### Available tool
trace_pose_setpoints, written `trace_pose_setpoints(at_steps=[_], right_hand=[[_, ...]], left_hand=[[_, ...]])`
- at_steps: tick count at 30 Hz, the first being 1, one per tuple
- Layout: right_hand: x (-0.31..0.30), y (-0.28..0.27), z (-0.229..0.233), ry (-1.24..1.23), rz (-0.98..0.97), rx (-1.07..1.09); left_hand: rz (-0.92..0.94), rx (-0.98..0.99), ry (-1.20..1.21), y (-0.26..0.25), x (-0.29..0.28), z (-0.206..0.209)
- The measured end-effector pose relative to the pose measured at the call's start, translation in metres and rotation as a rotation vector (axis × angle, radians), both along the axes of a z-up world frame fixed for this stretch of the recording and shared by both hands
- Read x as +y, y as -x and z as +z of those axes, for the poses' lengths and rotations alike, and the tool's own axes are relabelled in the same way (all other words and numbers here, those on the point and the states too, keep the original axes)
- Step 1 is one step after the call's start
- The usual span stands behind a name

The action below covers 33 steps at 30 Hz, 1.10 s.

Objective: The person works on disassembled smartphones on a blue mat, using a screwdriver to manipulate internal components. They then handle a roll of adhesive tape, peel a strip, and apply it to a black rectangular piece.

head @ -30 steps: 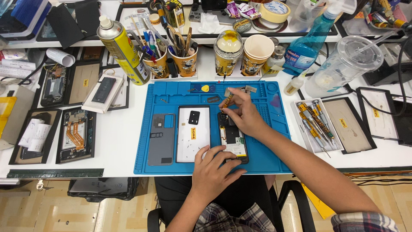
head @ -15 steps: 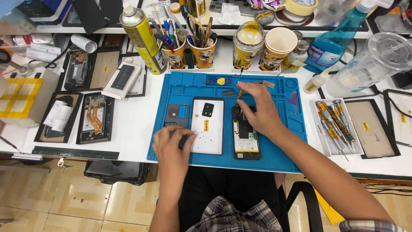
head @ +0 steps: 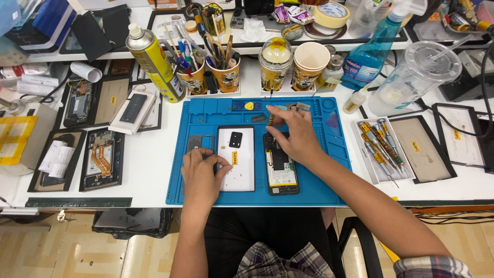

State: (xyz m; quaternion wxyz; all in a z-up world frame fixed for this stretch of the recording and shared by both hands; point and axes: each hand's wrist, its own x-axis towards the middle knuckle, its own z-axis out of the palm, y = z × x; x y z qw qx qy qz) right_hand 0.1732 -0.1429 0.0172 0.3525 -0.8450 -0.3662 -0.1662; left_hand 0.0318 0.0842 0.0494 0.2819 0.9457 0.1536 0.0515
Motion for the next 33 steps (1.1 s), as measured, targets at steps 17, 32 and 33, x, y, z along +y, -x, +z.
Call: trace_pose_setpoints(at_steps=[17,32,33], right_hand=[[-0.002,-0.011,-0.009,-0.028,0.055,0.055],[-0.002,-0.004,0.003,-0.22,0.14,0.173],[-0.004,-0.005,0.007,-0.326,0.129,0.161]], left_hand=[[-0.114,-0.559,0.322,0.008,-0.017,0.018],[-0.004,-0.503,0.662,-0.001,-0.054,0.016],[0.013,-0.497,0.664,-0.001,-0.055,0.016]])
